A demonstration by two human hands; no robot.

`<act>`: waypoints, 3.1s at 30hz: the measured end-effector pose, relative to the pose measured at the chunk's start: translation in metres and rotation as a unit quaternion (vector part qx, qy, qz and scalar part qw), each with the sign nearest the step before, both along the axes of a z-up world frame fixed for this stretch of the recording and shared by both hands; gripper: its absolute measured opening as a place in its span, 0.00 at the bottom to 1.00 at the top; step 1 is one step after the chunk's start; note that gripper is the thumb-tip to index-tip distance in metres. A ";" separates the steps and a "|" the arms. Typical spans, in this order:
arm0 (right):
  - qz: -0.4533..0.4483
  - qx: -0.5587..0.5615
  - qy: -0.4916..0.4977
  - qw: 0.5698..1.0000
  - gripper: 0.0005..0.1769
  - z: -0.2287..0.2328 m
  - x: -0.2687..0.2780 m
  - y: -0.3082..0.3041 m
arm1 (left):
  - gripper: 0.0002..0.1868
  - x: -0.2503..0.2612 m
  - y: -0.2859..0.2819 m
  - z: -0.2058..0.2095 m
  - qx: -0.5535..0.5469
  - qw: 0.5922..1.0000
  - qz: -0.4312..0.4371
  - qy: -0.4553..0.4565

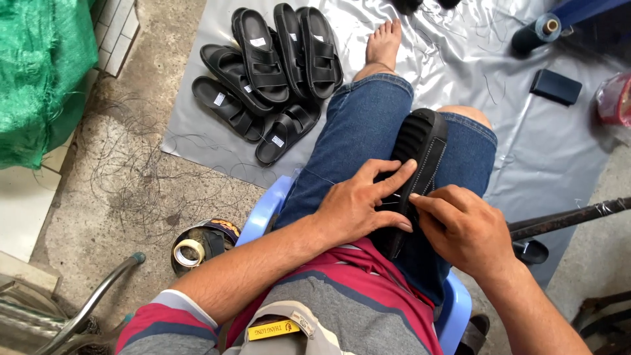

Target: Hand-stitching the sole of a black sandal using a needle and thread.

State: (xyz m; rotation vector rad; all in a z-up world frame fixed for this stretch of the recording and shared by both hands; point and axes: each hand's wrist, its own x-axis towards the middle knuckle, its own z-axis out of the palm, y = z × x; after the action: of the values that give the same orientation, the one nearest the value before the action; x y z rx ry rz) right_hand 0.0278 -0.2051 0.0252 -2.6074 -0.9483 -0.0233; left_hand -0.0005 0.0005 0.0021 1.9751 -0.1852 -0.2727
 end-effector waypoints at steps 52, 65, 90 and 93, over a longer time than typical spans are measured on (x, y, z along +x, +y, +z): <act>-0.152 0.088 0.344 0.923 0.34 0.038 -0.013 -0.004 | 0.10 0.002 -0.009 0.029 0.017 0.994 -0.053 -0.089; -0.165 -0.017 0.290 0.943 0.13 0.020 -0.024 0.011 | 0.05 -0.023 -0.006 0.015 0.075 0.992 -0.024 -0.103; -0.084 0.151 0.109 0.979 0.06 0.011 0.006 0.012 | 0.09 0.007 0.028 0.050 -0.020 0.990 -0.134 0.043; -0.081 0.189 0.118 0.971 0.06 0.008 0.009 0.014 | 0.05 0.003 0.042 0.062 -0.382 0.918 -0.083 0.063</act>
State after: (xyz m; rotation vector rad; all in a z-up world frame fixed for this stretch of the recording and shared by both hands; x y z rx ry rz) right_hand 0.0367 -0.1914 0.0328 -2.2637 -0.5816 0.0569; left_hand 0.0026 0.0422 0.0639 1.1609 -0.3214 -0.3701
